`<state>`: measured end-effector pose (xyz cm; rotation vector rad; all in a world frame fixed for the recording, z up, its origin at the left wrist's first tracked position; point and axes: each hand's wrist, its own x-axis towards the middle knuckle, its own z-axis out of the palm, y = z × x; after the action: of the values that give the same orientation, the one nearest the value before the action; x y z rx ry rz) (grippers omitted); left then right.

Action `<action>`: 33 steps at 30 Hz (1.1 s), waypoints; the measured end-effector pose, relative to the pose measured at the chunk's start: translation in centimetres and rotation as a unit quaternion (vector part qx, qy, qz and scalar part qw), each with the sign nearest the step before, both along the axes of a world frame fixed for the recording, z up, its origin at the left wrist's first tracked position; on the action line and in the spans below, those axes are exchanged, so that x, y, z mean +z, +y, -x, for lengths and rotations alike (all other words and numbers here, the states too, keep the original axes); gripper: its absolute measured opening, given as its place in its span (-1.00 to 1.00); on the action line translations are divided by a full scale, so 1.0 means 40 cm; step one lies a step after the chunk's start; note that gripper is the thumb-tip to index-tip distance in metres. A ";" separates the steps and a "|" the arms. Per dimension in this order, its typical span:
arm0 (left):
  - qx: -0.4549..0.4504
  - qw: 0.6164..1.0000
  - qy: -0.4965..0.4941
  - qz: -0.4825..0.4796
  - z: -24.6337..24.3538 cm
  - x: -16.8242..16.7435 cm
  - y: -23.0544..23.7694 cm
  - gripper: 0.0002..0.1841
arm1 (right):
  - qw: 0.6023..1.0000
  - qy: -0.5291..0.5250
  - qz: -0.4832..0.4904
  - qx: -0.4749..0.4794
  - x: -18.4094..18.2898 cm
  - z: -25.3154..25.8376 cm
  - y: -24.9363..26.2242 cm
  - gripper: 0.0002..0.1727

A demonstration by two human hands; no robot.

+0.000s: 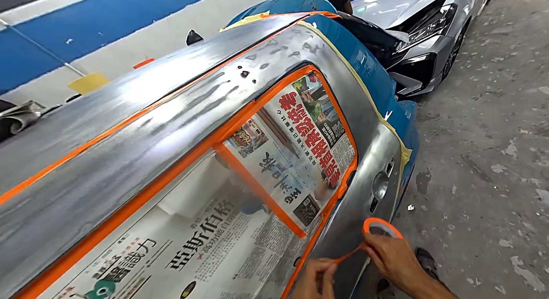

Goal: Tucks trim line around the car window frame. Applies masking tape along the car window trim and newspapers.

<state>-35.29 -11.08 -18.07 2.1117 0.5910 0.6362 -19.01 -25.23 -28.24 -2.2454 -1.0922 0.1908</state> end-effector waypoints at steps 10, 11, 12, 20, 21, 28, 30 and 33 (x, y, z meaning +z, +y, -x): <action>0.119 0.981 -0.086 0.123 -0.037 -0.024 0.014 -0.81 | 0.959 0.242 -0.095 0.109 0.117 -0.080 0.031 0.03; 0.130 0.977 -0.103 0.134 -0.052 -0.024 0.017 -0.82 | 0.963 0.221 -0.100 0.119 0.123 -0.075 0.059 0.01; 0.142 0.974 -0.120 0.128 -0.066 -0.027 0.021 -0.83 | 0.966 0.200 -0.119 0.116 0.119 -0.076 0.088 -0.12; 0.353 0.846 -0.054 -0.395 -0.122 -0.097 0.071 -0.81 | 0.993 0.045 -0.081 0.076 0.119 -0.158 0.211 -0.49; 0.373 0.833 -0.041 -0.406 -0.124 -0.106 0.078 -0.81 | 0.995 0.034 -0.059 0.073 0.122 -0.158 0.226 -0.49; 0.450 0.802 -0.013 -0.391 -0.125 -0.119 0.118 -0.54 | 0.998 0.014 -0.017 -0.061 0.114 -0.127 0.291 -0.35; 0.434 0.815 -0.027 -0.383 -0.127 -0.121 0.109 -0.57 | 0.990 0.061 -0.033 -0.120 0.113 -0.153 0.280 -0.32; 0.289 0.872 -0.060 -0.390 -0.132 -0.144 0.067 -0.87 | 0.975 0.124 -0.102 -0.151 0.096 -0.183 0.266 -0.36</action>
<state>-30.00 -8.40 -23.84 2.5934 1.0366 1.5418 -11.67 -14.58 -24.40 -2.1031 -0.6013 0.2141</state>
